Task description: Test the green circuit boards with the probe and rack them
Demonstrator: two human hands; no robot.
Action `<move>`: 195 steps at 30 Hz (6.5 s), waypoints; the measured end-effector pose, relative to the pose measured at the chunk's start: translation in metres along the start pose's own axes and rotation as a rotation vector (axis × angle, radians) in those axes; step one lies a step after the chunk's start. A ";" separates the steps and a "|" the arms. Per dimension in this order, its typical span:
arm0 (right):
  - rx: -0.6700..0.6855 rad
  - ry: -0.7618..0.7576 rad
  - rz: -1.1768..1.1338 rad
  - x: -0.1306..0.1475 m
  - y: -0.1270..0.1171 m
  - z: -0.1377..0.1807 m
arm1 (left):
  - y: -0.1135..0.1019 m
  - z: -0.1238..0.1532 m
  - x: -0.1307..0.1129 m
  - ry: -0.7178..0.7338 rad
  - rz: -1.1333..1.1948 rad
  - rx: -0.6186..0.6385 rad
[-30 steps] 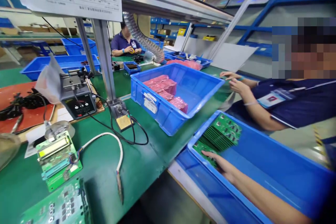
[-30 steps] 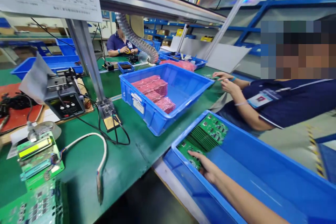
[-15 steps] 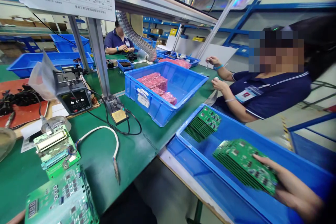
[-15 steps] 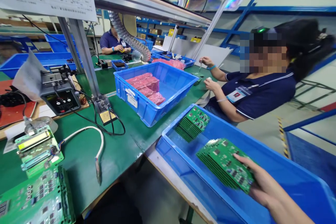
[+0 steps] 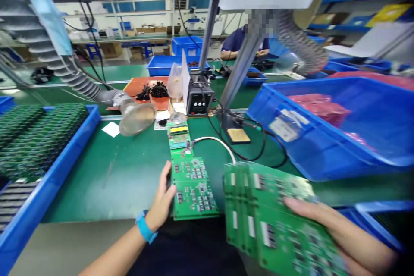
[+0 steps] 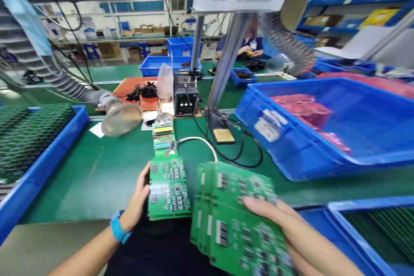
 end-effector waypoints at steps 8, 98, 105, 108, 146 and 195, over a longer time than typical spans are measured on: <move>0.380 0.071 0.053 0.023 0.104 -0.051 | 0.009 0.005 -0.005 -0.038 0.016 0.097; -0.346 -1.003 0.360 0.033 0.090 -0.050 | 0.042 -0.026 -0.115 1.226 -1.031 0.485; -0.314 -0.952 0.394 0.028 0.090 -0.051 | 0.035 -0.031 -0.137 0.835 -0.969 0.620; -0.299 -0.937 0.368 0.026 0.092 -0.050 | 0.032 -0.031 -0.141 0.780 -0.904 0.754; -0.316 -0.901 0.378 0.028 0.093 -0.048 | 0.037 -0.025 -0.138 0.749 -0.939 0.752; -0.193 -0.853 0.455 -0.005 0.066 -0.004 | 0.037 -0.022 -0.141 0.833 -0.866 0.603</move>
Point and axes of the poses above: each hand's wrist, its own z-axis away from the middle knuckle, its own y-axis out of the palm, x = y × z, the point moved 4 cm from there along -z, towards the middle knuckle, and after that the axes turned 4 degrees about -x, right-handed, at the moved point
